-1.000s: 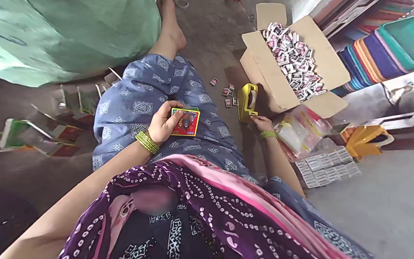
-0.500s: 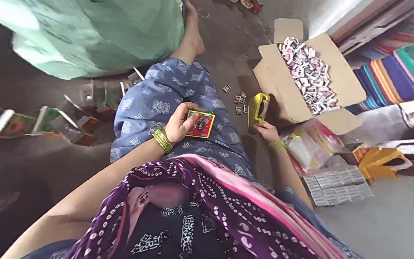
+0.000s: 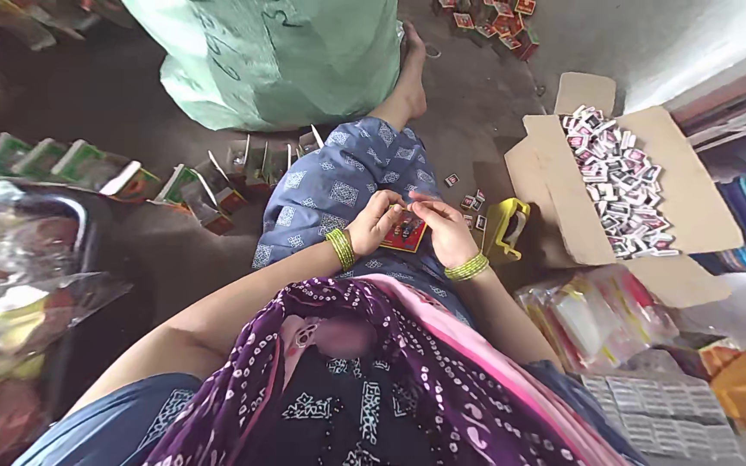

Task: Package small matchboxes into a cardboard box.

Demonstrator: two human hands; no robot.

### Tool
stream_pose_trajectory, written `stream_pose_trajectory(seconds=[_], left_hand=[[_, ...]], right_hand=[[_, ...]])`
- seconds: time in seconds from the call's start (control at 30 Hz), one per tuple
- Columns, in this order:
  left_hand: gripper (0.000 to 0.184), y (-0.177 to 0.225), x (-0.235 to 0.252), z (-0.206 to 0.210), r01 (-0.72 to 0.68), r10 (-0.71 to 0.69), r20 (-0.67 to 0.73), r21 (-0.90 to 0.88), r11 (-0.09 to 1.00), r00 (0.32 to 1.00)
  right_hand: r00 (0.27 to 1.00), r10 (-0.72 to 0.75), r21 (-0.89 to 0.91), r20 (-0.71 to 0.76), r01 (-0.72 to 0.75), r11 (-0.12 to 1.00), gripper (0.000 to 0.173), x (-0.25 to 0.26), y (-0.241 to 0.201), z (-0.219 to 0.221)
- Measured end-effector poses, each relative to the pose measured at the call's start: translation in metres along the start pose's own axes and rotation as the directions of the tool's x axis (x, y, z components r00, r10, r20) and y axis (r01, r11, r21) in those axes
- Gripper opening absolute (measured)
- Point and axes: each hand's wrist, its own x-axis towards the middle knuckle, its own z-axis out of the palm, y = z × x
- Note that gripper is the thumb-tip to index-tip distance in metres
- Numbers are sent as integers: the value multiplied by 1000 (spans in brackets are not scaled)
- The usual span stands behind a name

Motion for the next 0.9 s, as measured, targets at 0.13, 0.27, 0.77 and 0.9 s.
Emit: stream_pose_trajectory(seconds=[0.13,0.27,0.77,0.9], left_hand=[[40,-1,3,1,42,-43,30,26,999,999],[49,2,4,2,76,-80,57,57,995,995],[55,2,5,-7,115,-166,-116,-355,928,979],[57,11,15,-15,287,-472,-196,-579,763,859]], right_hand=[[996,29,-2,-79,-30,1000,22,5,8,5],[989,46,-5,-142,-48,999,19,7,11,5],[931,271,-388,243,-163,907,60,13,-5,-15],[773,561,-330,296,-469,819,63,32,-16,-20]])
